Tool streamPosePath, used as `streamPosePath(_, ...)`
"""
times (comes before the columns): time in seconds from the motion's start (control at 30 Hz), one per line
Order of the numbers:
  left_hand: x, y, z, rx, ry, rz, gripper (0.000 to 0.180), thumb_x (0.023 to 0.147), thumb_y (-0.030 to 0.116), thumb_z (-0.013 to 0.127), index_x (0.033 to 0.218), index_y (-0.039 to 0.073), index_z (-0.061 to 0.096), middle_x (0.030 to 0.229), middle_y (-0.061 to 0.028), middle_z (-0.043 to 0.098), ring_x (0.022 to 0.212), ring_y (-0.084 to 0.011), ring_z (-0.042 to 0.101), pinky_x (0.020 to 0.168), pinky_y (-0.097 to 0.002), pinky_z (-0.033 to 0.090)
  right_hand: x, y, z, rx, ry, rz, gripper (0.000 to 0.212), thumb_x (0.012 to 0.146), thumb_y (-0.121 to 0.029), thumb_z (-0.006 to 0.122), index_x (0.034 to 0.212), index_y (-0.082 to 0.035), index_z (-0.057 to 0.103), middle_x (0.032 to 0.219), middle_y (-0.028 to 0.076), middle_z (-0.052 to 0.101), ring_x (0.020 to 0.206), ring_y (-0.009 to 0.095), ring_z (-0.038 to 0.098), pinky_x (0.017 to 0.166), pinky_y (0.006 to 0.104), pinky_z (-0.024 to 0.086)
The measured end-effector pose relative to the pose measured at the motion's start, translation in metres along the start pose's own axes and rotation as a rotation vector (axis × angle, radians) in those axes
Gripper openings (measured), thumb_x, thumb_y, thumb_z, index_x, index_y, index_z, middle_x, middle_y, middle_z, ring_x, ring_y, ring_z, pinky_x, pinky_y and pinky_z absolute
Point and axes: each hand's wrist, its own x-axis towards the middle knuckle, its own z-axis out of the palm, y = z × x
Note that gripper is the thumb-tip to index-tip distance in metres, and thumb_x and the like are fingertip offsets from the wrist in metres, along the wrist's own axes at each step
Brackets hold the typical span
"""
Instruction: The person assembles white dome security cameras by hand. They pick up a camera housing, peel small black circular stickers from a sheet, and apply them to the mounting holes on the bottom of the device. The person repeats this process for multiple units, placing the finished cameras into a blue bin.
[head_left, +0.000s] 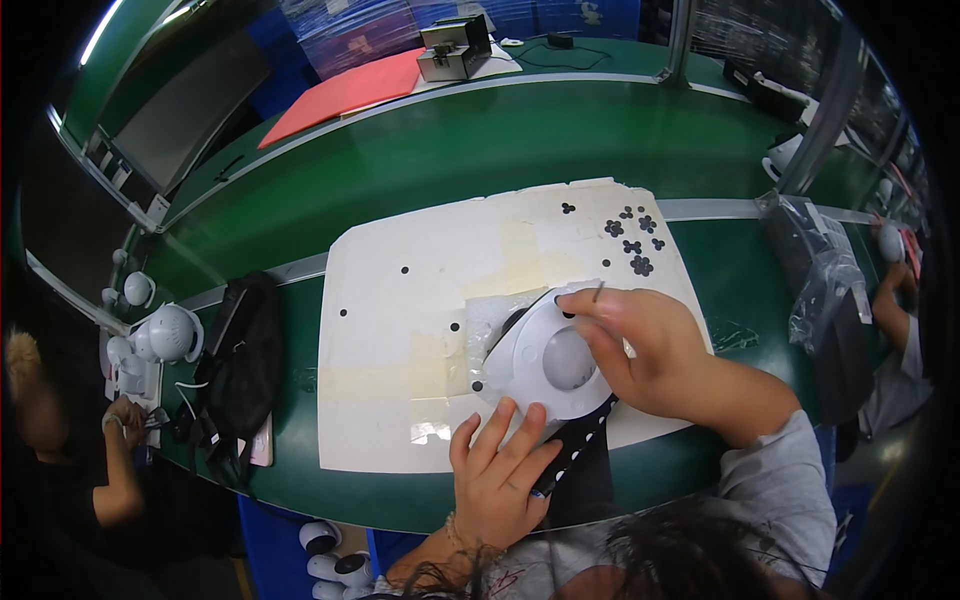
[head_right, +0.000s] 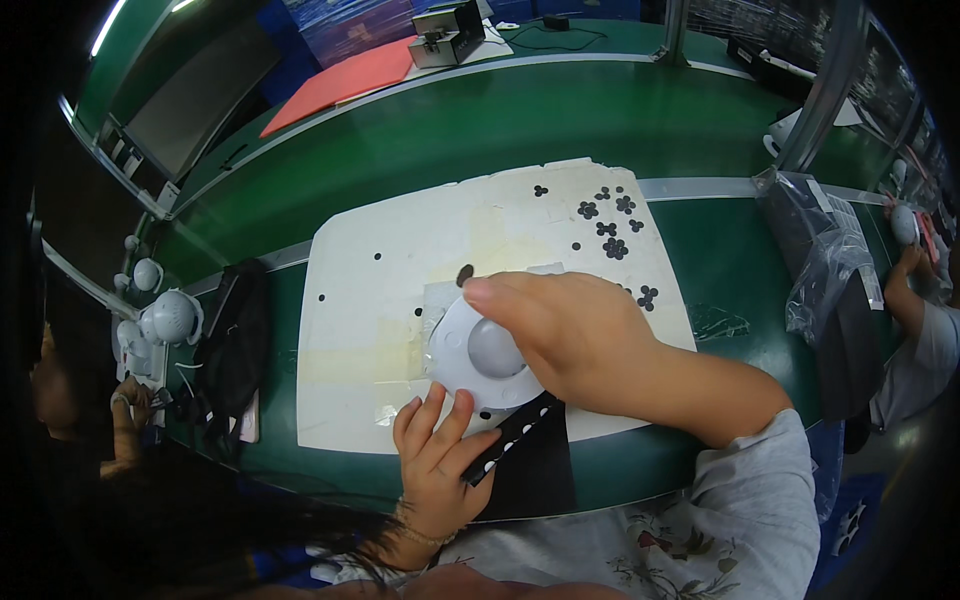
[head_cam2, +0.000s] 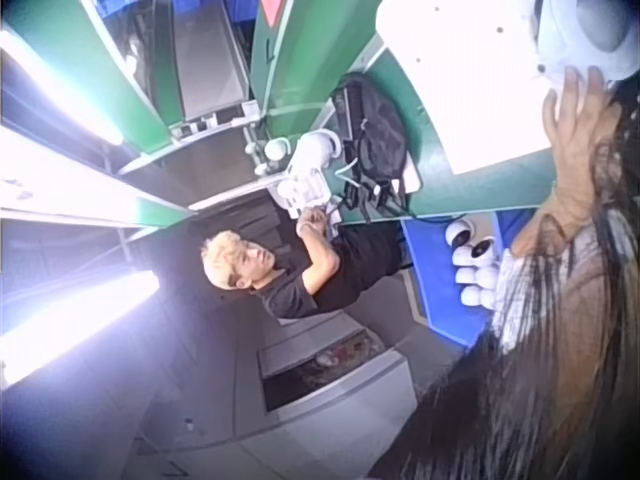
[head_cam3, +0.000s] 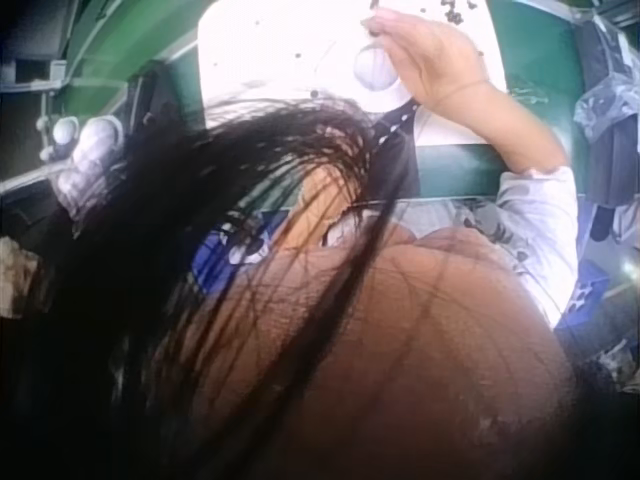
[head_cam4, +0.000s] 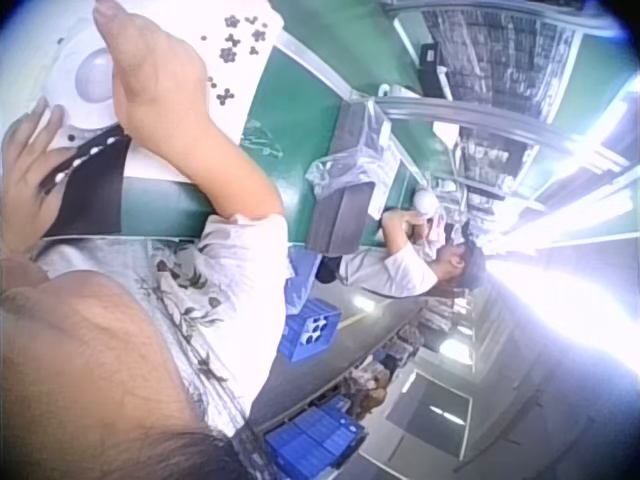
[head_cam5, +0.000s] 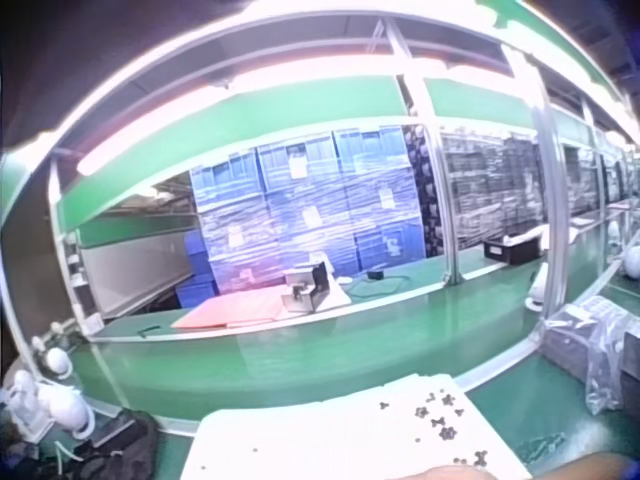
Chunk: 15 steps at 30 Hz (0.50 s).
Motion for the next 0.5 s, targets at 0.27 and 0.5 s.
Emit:
streamPosePath(0.27, -0.001, -0.002, 0.000, 0.024, -0.023, 0.033, 0.027, 0.062, 0.011, 0.065, 0.088, 0.010, 0.062, 0.126, -0.0123, 0.046, 0.123, -0.0315, 0.033, 0.095, -0.0454, 0.025, 0.017, -0.011, 0.011, 0.286, -0.066, 0.046, 0.052, 0.073, 0.002, 0.057, 0.121, -0.004, 0.037, 0.082, 0.005, 0.057, 0.085, 0.024, 0.053, 0.084, 0.0378, 0.031)
streamPosePath(0.5, -0.002, -0.004, 0.004, -0.028, 0.032, 0.046, 0.035, 0.058, 0.007, 0.057, 0.093, 0.009, 0.061, 0.128, -0.0090, 0.045, 0.123, -0.0274, 0.035, 0.093, -0.0454, 0.026, 0.016, -0.012, 0.020, 0.388, -0.106, 0.170, 0.049, 0.074, 0.004, 0.053, 0.119, -0.005, 0.037, 0.081, 0.005, 0.056, 0.085, 0.025, 0.052, 0.085, 0.0386, 0.031)
